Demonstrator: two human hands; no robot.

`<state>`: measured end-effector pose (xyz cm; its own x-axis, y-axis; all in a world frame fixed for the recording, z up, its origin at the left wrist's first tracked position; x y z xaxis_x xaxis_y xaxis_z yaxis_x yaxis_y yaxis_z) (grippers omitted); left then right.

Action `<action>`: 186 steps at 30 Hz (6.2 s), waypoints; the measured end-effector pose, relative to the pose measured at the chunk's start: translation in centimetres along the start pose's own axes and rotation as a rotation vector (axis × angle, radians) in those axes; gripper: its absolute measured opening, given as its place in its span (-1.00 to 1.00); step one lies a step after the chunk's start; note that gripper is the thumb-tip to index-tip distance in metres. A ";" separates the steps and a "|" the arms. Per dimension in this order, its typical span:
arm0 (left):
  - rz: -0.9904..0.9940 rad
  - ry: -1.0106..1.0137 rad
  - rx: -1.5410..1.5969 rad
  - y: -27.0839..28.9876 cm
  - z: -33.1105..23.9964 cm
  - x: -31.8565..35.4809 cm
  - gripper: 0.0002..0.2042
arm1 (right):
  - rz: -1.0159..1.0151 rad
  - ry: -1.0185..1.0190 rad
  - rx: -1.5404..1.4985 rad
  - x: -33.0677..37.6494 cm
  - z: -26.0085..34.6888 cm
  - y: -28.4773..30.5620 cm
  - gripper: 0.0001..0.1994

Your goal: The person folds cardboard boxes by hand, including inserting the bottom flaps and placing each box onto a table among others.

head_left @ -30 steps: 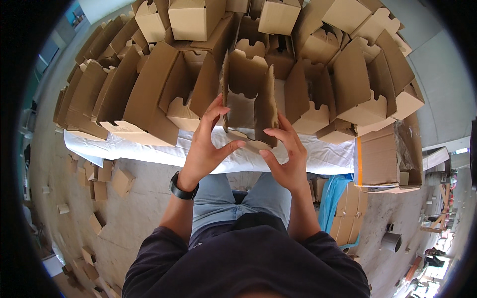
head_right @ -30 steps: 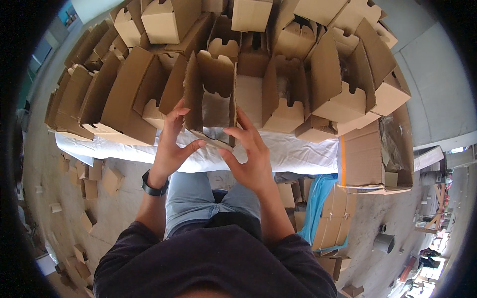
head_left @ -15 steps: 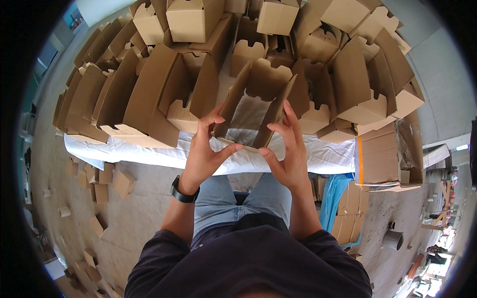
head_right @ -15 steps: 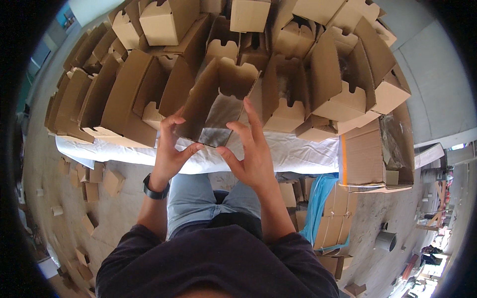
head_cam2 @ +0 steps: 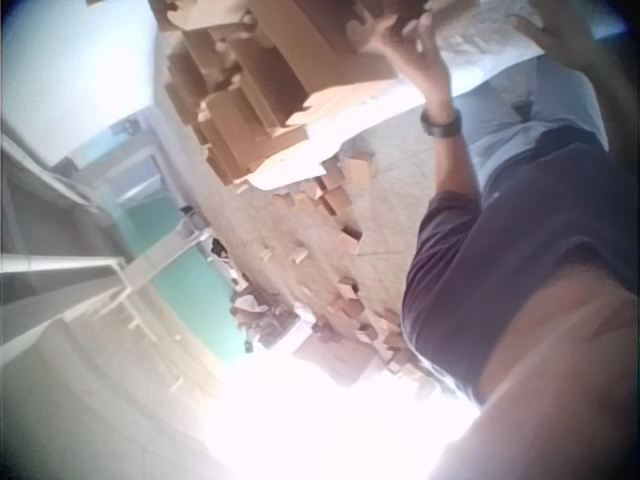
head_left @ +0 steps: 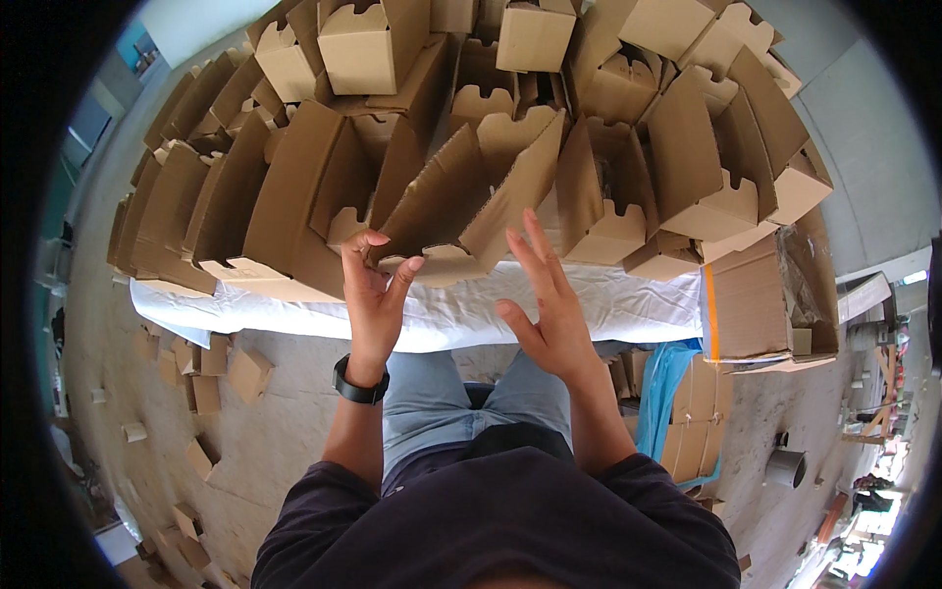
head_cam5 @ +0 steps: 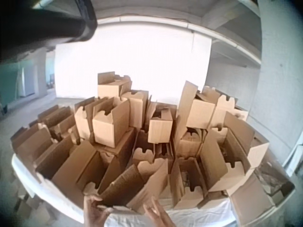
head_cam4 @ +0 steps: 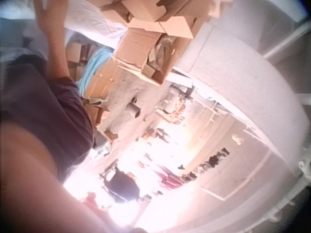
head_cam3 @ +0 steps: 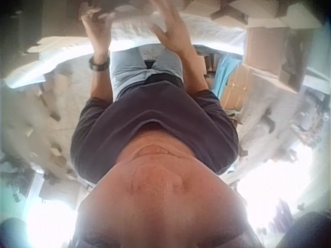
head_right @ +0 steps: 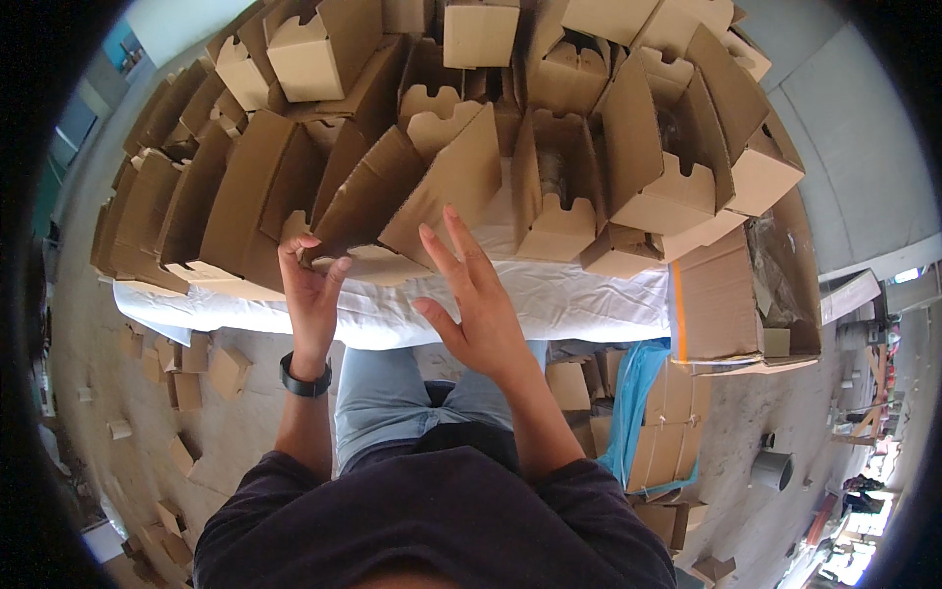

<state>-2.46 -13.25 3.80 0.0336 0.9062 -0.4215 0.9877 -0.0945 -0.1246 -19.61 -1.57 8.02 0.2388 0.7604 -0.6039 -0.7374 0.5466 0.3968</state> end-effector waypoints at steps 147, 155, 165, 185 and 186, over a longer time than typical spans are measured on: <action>0.189 -0.129 -0.370 -3.5 -8.0 -0.1 -0.42 | -0.375 0.011 -0.039 -3.1 -0.4 4.2 -0.75; 0.267 -0.100 -0.256 -5.0 -8.1 1.9 -0.27 | -0.343 -0.052 -0.047 -4.9 -0.9 4.4 -0.53; 0.290 -0.065 -0.124 -4.9 -5.7 3.1 -0.13 | -0.329 -0.314 -0.175 -4.9 -1.6 2.4 -0.43; 0.359 -0.191 -0.315 -6.6 -5.1 1.9 -0.27 | -0.285 0.016 0.606 -7.7 -1.4 3.0 -0.40; 0.357 -0.190 -0.313 -6.6 -5.1 1.9 -0.27 | -0.286 0.033 0.618 -7.7 -1.3 3.1 -0.40</action>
<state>-8.15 -8.76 8.38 0.3781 0.7460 -0.5482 0.9189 -0.2303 0.3203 -24.50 -6.21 13.04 0.3442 0.5505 -0.7606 -0.1497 0.8319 0.5344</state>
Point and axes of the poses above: each hand's wrist, its own x-axis away from the middle knuckle, its own y-axis out of the back of the hand, z = x × y, the point moved 10 cm from there along -x, towards the middle knuckle, and after that the axes turned 12 degrees about -z, right-handed, at the moved point
